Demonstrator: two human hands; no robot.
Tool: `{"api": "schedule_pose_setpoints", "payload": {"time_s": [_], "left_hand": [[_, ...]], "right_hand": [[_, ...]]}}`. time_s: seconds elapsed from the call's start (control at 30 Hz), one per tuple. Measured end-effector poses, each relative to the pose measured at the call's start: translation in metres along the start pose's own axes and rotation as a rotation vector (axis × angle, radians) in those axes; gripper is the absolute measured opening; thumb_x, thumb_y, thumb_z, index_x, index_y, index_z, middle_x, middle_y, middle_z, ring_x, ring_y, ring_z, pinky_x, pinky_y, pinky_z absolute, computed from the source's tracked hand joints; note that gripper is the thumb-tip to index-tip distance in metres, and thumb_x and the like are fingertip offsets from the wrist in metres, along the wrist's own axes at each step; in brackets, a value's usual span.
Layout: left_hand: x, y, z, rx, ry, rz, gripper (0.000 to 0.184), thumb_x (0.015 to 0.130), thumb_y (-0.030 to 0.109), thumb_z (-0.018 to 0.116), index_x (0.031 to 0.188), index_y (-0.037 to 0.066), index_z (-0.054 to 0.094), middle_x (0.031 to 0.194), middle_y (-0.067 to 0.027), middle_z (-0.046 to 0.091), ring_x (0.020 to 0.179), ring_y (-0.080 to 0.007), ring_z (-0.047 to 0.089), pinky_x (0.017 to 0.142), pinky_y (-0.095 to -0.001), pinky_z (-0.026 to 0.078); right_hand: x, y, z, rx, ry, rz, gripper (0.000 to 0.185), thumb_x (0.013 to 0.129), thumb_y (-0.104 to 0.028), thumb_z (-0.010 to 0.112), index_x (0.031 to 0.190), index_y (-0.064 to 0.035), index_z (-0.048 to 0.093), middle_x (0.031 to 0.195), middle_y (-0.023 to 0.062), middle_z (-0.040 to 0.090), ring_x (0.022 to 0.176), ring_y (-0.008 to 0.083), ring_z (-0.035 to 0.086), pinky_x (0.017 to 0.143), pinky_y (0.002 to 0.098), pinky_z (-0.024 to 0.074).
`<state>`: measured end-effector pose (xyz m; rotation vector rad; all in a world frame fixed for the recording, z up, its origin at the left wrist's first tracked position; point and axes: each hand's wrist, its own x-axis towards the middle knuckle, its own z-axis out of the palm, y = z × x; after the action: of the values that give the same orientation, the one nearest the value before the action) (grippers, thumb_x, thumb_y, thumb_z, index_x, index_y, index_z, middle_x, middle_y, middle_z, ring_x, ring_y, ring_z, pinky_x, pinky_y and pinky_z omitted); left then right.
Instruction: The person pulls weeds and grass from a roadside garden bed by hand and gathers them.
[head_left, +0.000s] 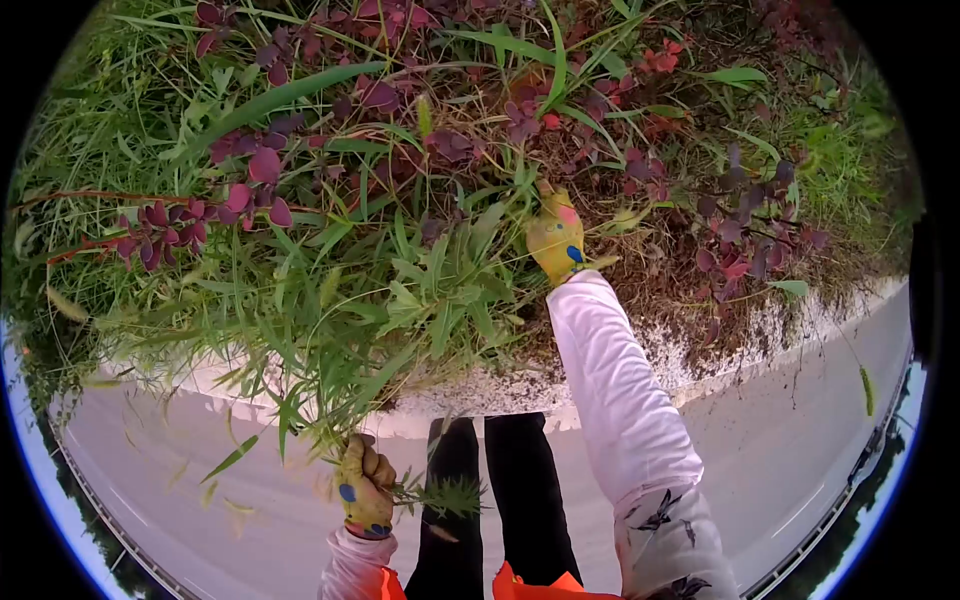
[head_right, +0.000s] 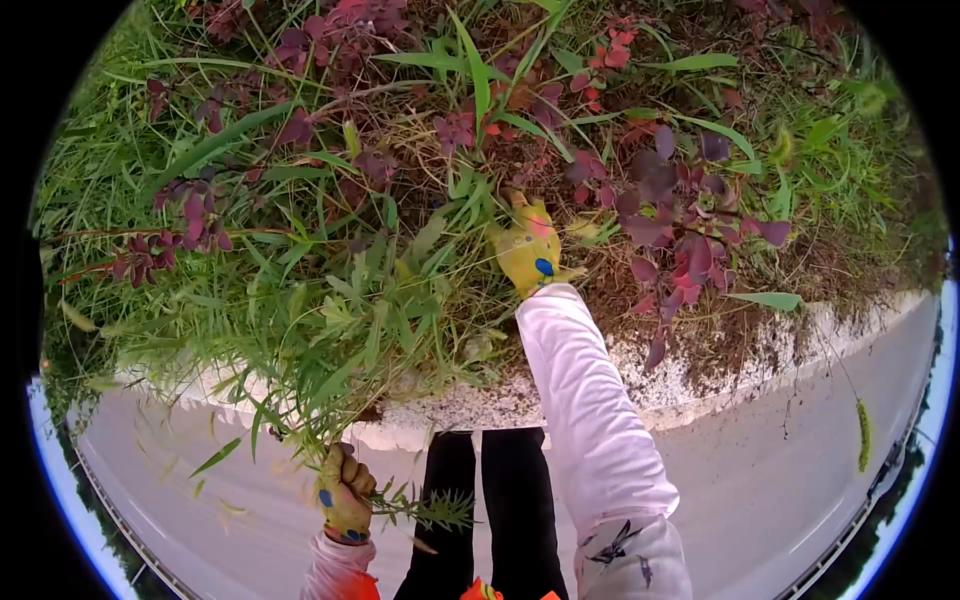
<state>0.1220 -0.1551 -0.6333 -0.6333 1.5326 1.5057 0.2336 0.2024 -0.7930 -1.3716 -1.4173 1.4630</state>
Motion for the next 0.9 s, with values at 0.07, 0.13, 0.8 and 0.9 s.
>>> {"api": "schedule_pose_setpoints", "payload": {"time_s": [0.07, 0.13, 0.8, 0.9], "left_hand": [[0.002, 0.0, 0.001, -0.037, 0.024, 0.006, 0.02, 0.093, 0.025, 0.052, 0.082, 0.009, 0.05, 0.052, 0.0075, 0.021, 0.043, -0.0048, 0.018, 0.04, -0.0215, 0.017], [0.001, 0.0, 0.001, -0.074, 0.024, -0.012, 0.02, 0.093, 0.025, 0.052, 0.081, 0.008, 0.05, 0.052, 0.0076, 0.021, 0.043, -0.005, 0.019, 0.04, -0.0217, 0.017], [0.003, -0.003, 0.007, -0.08, 0.049, 0.007, 0.019, 0.092, 0.025, 0.054, 0.082, 0.009, 0.051, 0.053, 0.0073, 0.023, 0.043, -0.0051, 0.02, 0.04, -0.0222, 0.017], [0.002, -0.003, 0.008, -0.087, 0.049, 0.004, 0.019, 0.092, 0.025, 0.054, 0.08, 0.011, 0.05, 0.053, 0.0073, 0.022, 0.043, -0.0051, 0.019, 0.04, -0.0221, 0.016]], "right_hand": [[0.02, 0.0, 0.008, -0.133, -0.061, -0.009, 0.022, 0.087, -0.025, 0.055, 0.09, -0.0041, 0.058, 0.079, 0.0053, 0.056, 0.056, 0.0109, 0.05, 0.044, 0.025, 0.0372], [0.016, 0.001, 0.002, -0.199, -0.098, 0.004, 0.022, 0.087, -0.026, 0.056, 0.09, -0.0043, 0.058, 0.079, 0.0051, 0.056, 0.056, 0.0111, 0.05, 0.045, 0.0253, 0.0373], [-0.014, 0.006, -0.019, -0.217, -0.115, 0.069, 0.025, 0.086, -0.031, 0.057, 0.092, -0.0068, 0.057, 0.077, 0.0035, 0.055, 0.057, 0.0125, 0.05, 0.047, 0.028, 0.0383], [-0.03, 0.008, -0.032, -0.19, -0.103, 0.111, 0.025, 0.086, -0.032, 0.057, 0.092, -0.0072, 0.057, 0.077, 0.0033, 0.055, 0.057, 0.0128, 0.05, 0.048, 0.0284, 0.0384]]}}
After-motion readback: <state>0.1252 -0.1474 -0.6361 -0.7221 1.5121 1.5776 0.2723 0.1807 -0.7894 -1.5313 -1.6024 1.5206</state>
